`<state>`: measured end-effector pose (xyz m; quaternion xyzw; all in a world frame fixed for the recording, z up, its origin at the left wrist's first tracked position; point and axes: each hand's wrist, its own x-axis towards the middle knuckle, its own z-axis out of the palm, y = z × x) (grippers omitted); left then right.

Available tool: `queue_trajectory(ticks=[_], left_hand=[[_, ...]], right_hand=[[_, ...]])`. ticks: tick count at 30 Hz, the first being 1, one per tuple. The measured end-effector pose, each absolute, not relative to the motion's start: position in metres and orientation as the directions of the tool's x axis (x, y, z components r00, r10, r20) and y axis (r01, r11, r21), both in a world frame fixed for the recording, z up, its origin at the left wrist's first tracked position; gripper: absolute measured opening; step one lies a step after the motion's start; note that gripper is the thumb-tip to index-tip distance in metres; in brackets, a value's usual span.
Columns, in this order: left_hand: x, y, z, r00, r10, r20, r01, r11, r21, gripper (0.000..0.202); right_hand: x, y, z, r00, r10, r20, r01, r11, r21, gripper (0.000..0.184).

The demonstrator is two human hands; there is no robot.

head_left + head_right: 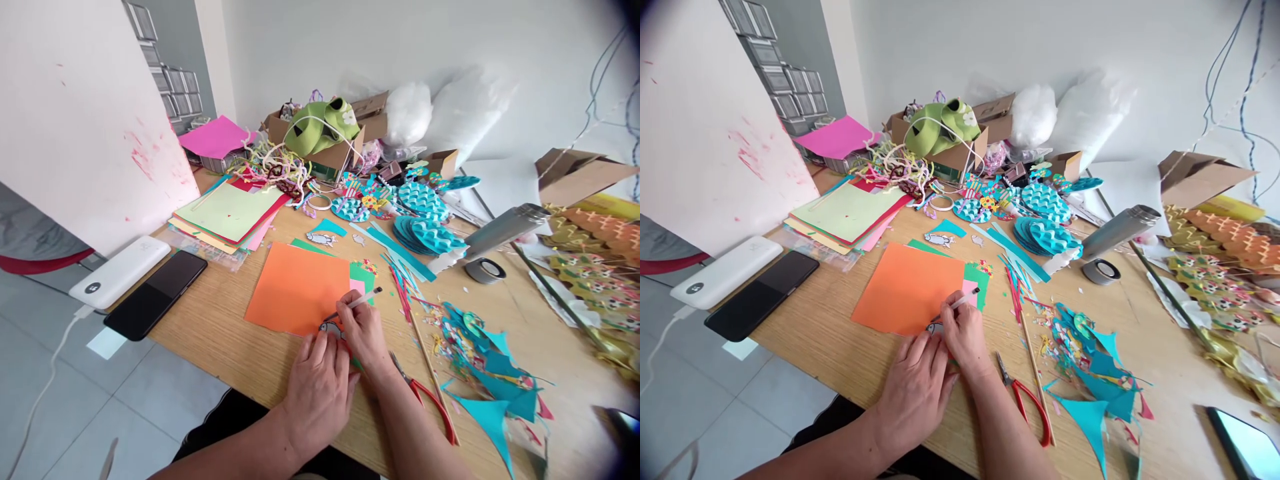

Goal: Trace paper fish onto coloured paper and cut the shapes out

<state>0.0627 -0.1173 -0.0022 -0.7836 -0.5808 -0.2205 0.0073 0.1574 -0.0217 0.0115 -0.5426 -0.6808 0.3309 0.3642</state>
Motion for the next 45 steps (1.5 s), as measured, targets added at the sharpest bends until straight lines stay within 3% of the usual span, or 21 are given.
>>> queue_trajectory(ticks=[11,35,45], left_hand=[[0.0623,-0.1172,0.0069,0.234,0.940,0.250,0.912,-0.301,0.278,0.017],[0.0610,-0.1170,0.0058,0.239,0.914,0.329,0.894,-0.339,0.293,0.014],[0.0608,-0.1162,0.0054,0.256,0.908,0.331,0.904,-0.347,0.250,0.018]], right_hand=[[0.1567,-0.0215,0.0119,-0.180,0.971,0.158,0.513,0.230,-0.827,0.022],[0.1517,-0.0280,0.0143,-0.328,0.937,0.120,0.571,0.297,-0.765,0.012],[0.1543,-0.0237,0.0107,-0.334,0.938,0.090,0.538,0.268,-0.799,0.011]])
